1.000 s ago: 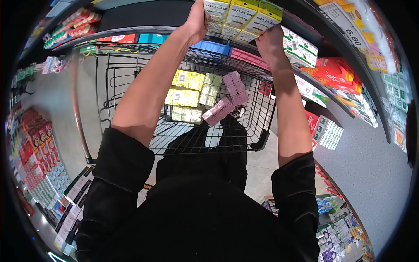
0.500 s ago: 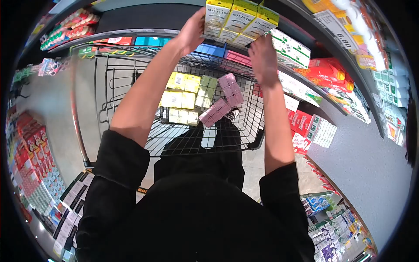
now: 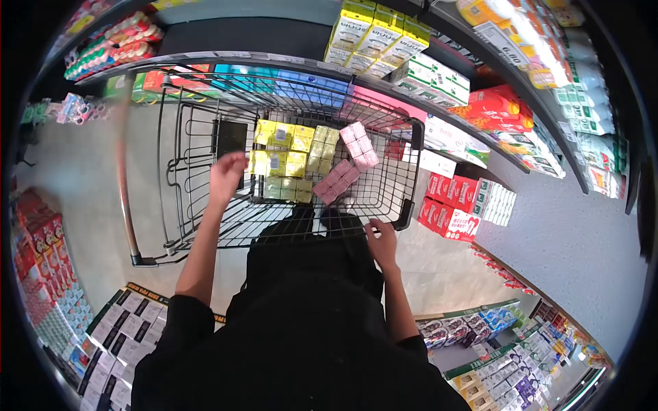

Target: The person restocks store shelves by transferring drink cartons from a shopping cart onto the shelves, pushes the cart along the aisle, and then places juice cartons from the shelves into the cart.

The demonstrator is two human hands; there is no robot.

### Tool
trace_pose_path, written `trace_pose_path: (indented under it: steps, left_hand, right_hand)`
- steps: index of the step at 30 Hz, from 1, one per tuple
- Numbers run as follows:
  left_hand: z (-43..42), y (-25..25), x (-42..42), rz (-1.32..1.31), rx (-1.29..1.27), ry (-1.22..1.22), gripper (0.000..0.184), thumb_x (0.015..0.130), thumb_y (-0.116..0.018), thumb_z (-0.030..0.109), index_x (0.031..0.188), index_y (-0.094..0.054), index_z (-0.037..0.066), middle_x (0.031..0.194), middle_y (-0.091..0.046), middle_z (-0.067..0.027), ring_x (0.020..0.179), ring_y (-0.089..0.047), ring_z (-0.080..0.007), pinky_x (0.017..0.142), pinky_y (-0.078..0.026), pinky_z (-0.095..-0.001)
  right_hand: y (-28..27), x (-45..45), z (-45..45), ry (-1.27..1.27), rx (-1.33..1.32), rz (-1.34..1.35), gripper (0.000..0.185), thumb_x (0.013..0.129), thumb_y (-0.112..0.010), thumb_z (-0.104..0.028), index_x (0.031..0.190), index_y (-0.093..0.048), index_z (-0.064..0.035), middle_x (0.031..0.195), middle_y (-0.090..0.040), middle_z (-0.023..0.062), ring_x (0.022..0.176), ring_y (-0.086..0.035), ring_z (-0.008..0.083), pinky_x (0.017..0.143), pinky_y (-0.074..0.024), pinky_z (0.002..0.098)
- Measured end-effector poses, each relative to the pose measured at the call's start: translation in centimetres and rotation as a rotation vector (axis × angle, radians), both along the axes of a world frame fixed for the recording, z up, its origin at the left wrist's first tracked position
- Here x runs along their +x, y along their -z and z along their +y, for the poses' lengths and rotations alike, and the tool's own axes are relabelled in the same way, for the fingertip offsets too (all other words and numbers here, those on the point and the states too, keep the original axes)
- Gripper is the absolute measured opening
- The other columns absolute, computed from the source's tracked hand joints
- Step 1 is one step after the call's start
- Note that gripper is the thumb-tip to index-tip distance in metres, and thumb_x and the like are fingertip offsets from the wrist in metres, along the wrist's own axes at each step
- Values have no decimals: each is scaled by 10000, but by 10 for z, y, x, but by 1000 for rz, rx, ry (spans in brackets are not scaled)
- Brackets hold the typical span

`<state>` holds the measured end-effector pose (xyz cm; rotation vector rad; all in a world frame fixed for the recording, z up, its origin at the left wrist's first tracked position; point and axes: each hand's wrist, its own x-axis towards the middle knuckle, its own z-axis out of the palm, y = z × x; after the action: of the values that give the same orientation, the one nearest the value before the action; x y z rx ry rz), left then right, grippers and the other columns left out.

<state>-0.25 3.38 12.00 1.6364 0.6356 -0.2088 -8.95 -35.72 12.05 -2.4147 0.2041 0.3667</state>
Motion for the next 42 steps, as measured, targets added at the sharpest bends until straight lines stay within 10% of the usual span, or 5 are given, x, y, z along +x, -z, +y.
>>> trace_pose_path:
  steps: [9,27,42]
  left_hand:
    - [-32,-17,-119,259,952,775,212,798,-519,264,917,-647,145,819,-659,-122,770,-634,-319,659,-500,-437]
    - [-9,-24,-167,83,1064,767,388,869,-375,370,836,-649,97,817,-642,-175,808,-608,-363,719,-474,-470]
    - [3,-32,-191,171,869,648,273,788,-541,349,937,-670,161,919,-664,-77,850,-621,-284,750,-487,-374]
  right_hand:
    - [26,8,7,-168,193,-125,228,779,-667,-266,785,-666,-39,698,-652,80,620,-614,254,697,-450,356]
    - [40,-63,47,-172,-178,-420,526,592,-747,-468,868,-604,-44,966,-520,104,997,-458,301,1027,-235,488]
    - [34,-72,63,-324,-447,-192,538,684,-657,-542,878,-633,-40,955,-543,111,1014,-451,300,940,-275,480]
